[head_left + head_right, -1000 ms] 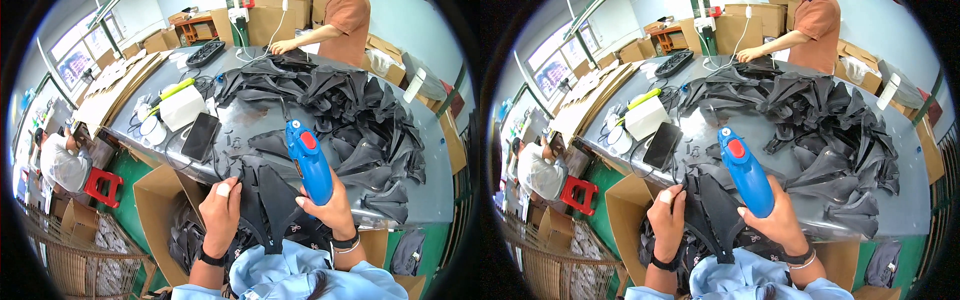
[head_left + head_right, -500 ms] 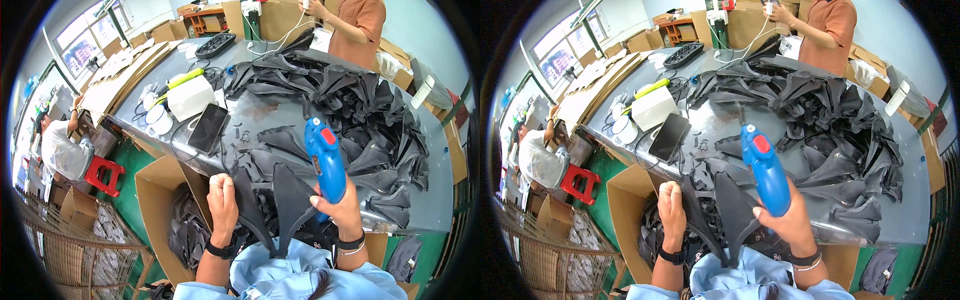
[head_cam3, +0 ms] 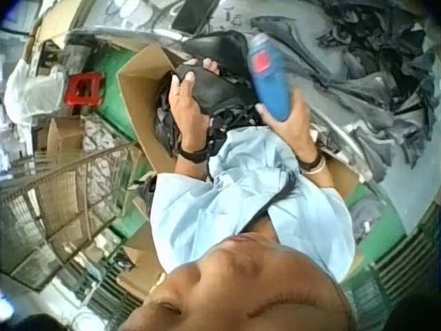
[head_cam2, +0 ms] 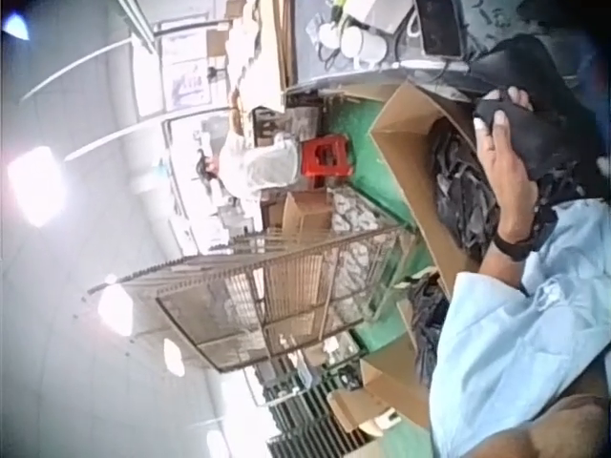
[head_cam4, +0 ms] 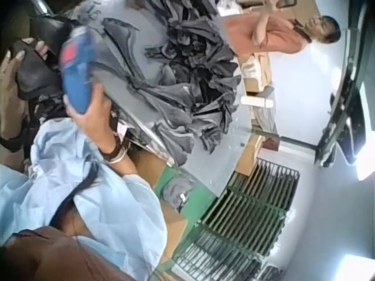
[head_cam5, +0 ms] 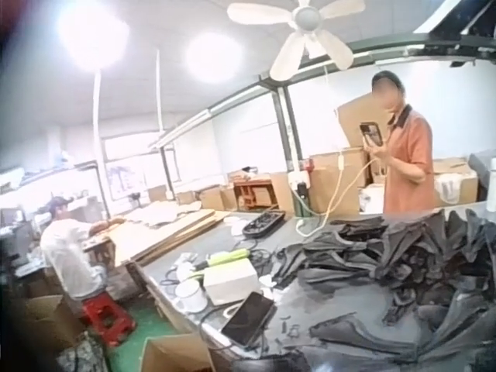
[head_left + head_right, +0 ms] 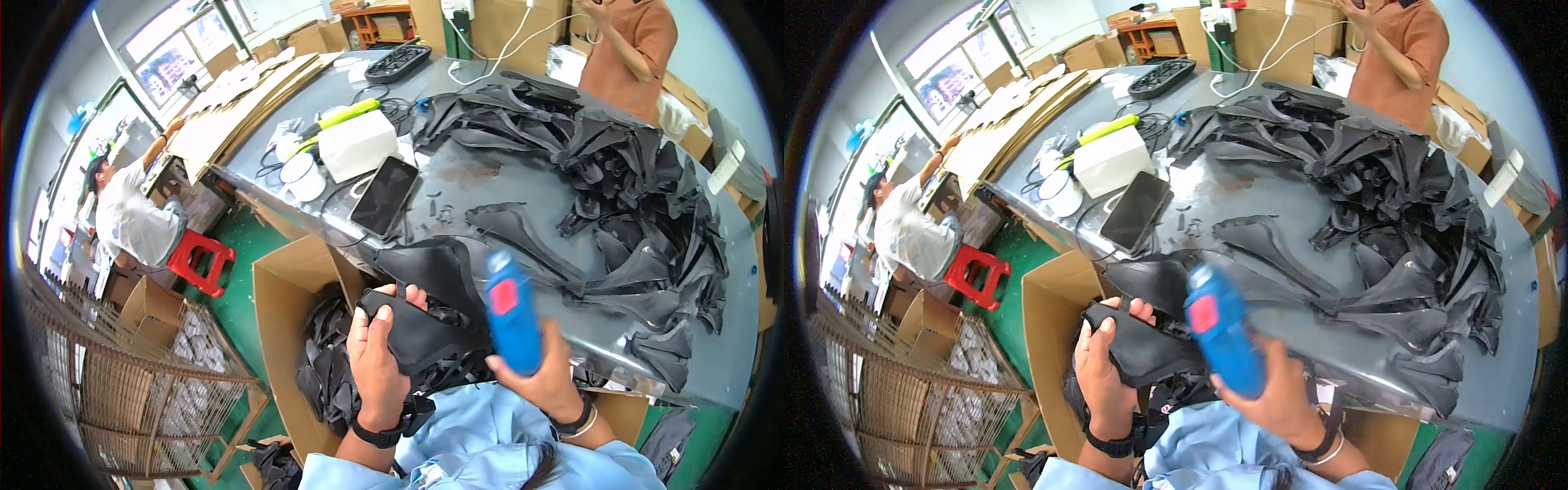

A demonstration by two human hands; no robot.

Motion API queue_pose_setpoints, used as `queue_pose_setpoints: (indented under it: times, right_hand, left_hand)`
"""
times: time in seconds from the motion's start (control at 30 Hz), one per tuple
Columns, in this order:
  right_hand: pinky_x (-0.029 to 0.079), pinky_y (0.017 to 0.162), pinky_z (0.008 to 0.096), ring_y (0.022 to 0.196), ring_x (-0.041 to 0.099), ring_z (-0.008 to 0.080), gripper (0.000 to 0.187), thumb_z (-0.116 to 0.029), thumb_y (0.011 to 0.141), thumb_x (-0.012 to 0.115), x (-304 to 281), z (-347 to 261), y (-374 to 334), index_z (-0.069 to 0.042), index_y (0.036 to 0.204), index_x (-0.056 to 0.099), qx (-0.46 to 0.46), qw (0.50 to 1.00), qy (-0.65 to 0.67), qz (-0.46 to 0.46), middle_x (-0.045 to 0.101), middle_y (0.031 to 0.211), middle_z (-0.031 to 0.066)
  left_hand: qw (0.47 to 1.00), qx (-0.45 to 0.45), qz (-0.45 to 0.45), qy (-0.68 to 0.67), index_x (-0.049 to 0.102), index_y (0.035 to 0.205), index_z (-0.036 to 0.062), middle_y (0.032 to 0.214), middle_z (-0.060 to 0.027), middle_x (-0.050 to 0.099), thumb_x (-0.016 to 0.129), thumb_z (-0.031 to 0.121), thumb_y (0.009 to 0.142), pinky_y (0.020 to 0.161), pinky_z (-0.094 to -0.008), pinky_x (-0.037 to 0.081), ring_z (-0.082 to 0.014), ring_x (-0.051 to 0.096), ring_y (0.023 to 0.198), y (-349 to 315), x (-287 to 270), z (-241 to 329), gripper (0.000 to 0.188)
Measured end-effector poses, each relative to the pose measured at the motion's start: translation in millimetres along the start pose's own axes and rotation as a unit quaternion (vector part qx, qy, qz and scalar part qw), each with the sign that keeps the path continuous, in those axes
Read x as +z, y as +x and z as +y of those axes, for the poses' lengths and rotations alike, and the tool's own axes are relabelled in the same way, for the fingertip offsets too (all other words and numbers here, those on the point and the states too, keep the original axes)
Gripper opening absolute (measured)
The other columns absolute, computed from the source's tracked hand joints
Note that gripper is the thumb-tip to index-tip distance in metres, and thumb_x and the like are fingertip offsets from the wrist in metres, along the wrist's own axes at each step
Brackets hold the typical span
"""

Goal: The person uses a blue electric cutter to trim excess material from the edges of black foam components, picking pieces from a box and placing the finished items onto a pile on the workbench. They periodically clear the workspace by pushing scraps aside before continuing to trim more components.

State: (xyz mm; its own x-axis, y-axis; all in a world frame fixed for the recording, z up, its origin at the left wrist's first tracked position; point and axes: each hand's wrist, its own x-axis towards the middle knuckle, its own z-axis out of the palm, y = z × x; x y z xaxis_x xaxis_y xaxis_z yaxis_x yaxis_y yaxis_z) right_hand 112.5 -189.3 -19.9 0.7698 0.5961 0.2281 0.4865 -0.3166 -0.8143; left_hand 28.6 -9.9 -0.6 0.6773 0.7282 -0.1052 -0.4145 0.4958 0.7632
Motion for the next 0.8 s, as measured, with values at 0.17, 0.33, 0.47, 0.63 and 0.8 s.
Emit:
queue_pose_setpoints:
  times: [0.17,0.33,0.47,0.63,0.8]
  right_hand:
    - [0.047,0.054,0.0406,0.061,0.061,0.032,0.06,-0.015,0.062,0.078,26.8,-0.4,-8.8,0.002,0.109,0.046,-0.163,0.978,-0.059,-0.118,0.06,0.071,0.0169]
    - [0.047,0.055,0.0395,0.06,0.061,0.0326,0.056,-0.014,0.063,0.076,26.1,-4.9,-11.1,0.003,0.108,0.047,-0.167,0.973,-0.059,-0.149,0.061,0.071,0.0159]
    - [0.047,0.056,0.038,0.06,0.061,0.033,0.056,-0.014,0.064,0.076,25.5,-7.4,-10.1,0.003,0.108,0.047,-0.174,0.972,-0.049,-0.149,0.061,0.072,0.0151]
    - [0.05,0.059,0.0399,0.062,0.063,0.0356,0.059,-0.012,0.059,0.078,23.2,-11.0,-10.2,0.004,0.106,0.046,-0.174,0.972,-0.051,-0.151,0.061,0.07,0.0178]
    - [0.051,0.059,0.0393,0.062,0.063,0.0352,0.06,-0.013,0.059,0.079,18.6,-13.0,-9.5,0.005,0.106,0.045,-0.176,0.973,-0.05,-0.142,0.061,0.07,0.0171]
  left_hand:
    - [0.995,0.098,0.014,0.002,0.044,0.118,-0.0035,0.114,-0.0225,0.056,0.044,0.008,0.091,0.098,-0.0388,0.042,-0.028,0.056,0.105,-4.3,-2.6,9.8,0.029]
    - [0.992,0.12,0.017,0.022,0.042,0.121,-0.0033,0.118,-0.0228,0.054,0.043,0.008,0.092,0.099,-0.0399,0.04,-0.0297,0.053,0.111,-11.2,-4.2,13.2,0.031]
    - [0.988,0.131,0.009,0.075,0.04,0.122,-0.0043,0.118,-0.0241,0.053,0.043,0.01,0.092,0.098,-0.0407,0.041,-0.0325,0.054,0.112,-12.9,-6.8,6.8,0.033]
    - [0.984,0.125,-0.045,0.118,0.037,0.127,-0.0049,0.122,-0.0219,0.052,0.037,0.006,0.095,0.101,-0.0397,0.038,-0.0297,0.052,0.116,-18.7,-6.3,3.7,0.034]
    - [0.963,0.094,-0.091,0.236,0.042,0.124,-0.0056,0.117,-0.0185,0.057,0.036,0.001,0.09,0.094,-0.0342,0.044,-0.0247,0.058,0.107,-15.8,-7.9,10.4,0.035]
